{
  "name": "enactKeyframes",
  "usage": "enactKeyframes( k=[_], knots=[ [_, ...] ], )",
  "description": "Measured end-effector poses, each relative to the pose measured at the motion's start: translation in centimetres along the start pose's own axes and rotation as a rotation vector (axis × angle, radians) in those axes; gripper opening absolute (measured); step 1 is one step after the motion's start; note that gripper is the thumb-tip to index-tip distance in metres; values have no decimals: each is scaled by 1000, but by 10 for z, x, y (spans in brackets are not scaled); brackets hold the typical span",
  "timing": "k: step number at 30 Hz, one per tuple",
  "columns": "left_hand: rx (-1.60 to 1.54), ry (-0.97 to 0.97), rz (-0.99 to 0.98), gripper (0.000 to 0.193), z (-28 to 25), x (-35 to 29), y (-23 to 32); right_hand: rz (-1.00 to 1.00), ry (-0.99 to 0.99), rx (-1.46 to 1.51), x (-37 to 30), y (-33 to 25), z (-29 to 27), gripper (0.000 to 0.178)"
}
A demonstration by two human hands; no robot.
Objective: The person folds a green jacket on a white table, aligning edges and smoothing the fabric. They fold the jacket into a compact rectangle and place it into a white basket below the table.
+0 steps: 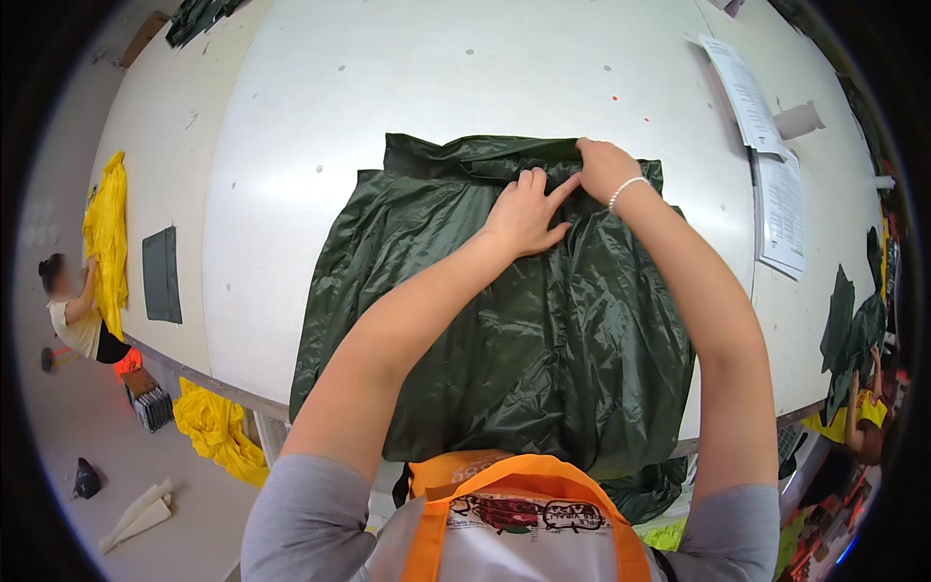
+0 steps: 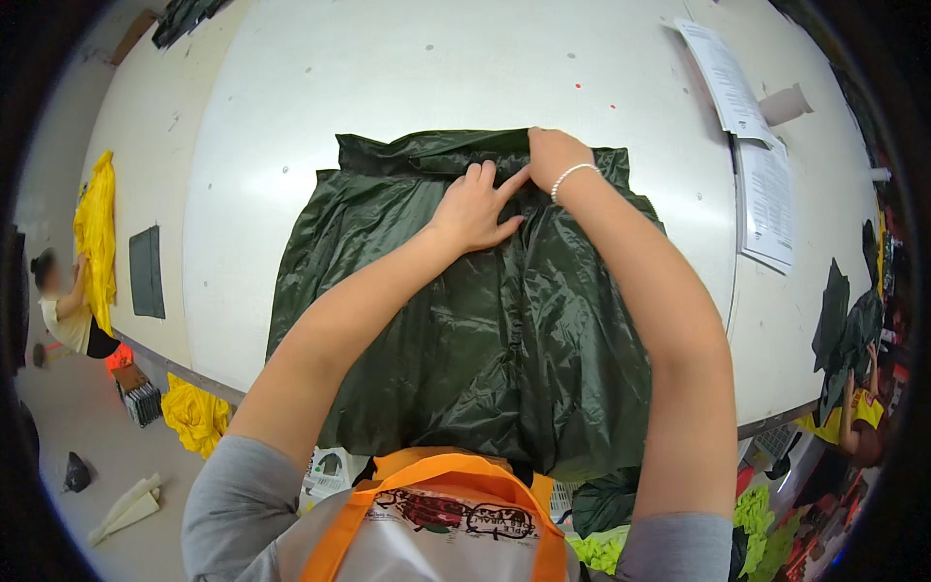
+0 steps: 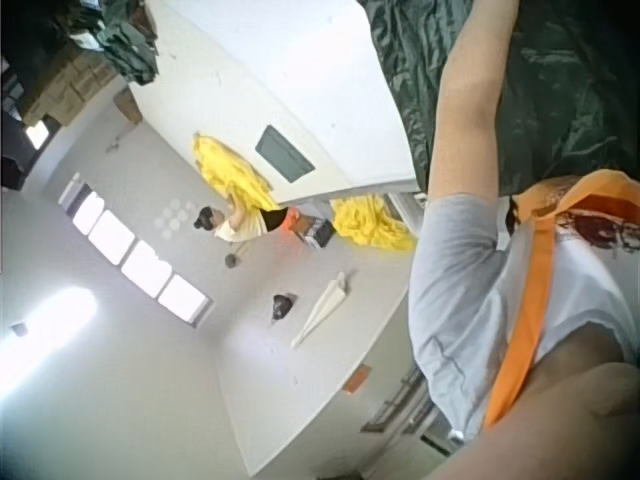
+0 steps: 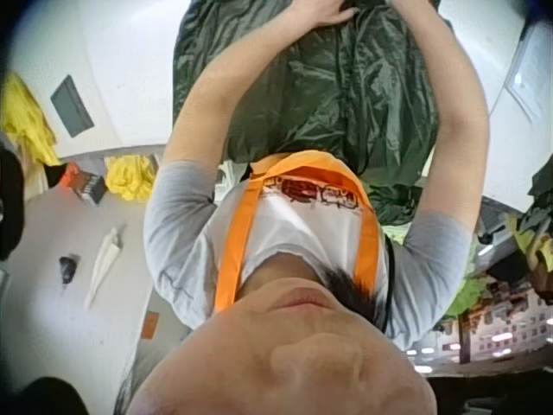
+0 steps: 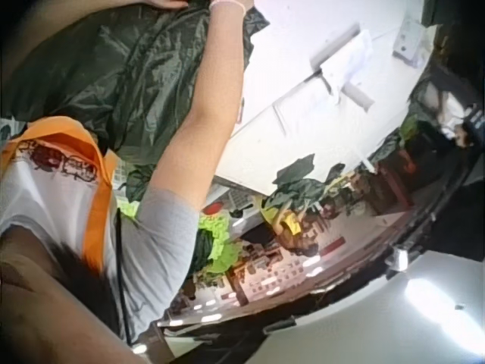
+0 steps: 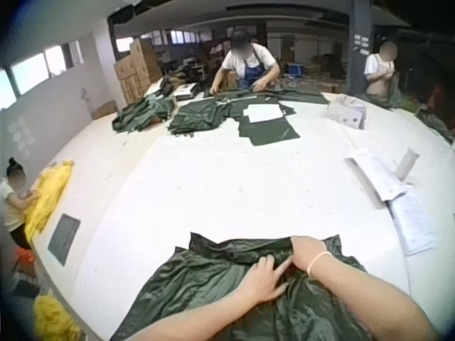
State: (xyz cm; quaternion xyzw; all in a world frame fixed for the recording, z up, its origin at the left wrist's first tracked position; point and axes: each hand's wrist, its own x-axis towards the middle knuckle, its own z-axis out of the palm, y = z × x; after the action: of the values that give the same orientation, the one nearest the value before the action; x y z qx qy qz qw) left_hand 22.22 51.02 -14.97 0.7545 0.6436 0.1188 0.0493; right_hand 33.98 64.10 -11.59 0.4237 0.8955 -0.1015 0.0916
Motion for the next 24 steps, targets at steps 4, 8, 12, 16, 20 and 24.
enactKeyframes(
  k=[4, 8, 12, 16, 20, 24],
  knots=[
    [63, -16, -74, 58, 3, 25, 5, -4, 2, -223, -13, -8, -11, 16],
    [125, 50, 67, 43, 10, 47, 23, -60, 93, -428, -28, -4, 1, 15],
    [4, 63, 52, 51, 23, 36, 24, -153, 208, -463, -53, 9, 3, 23],
    [40, -14, -37, 48, 17, 46, 35, -245, 382, -203, -70, 35, 12, 28],
    [33, 20, -26, 40, 23, 64, 43, 7, 574, 188, -66, 75, 41, 29],
    [-19, 136, -3, 35, 38, 61, 44, 57, 513, 398, -55, 85, 68, 16]
  ],
)
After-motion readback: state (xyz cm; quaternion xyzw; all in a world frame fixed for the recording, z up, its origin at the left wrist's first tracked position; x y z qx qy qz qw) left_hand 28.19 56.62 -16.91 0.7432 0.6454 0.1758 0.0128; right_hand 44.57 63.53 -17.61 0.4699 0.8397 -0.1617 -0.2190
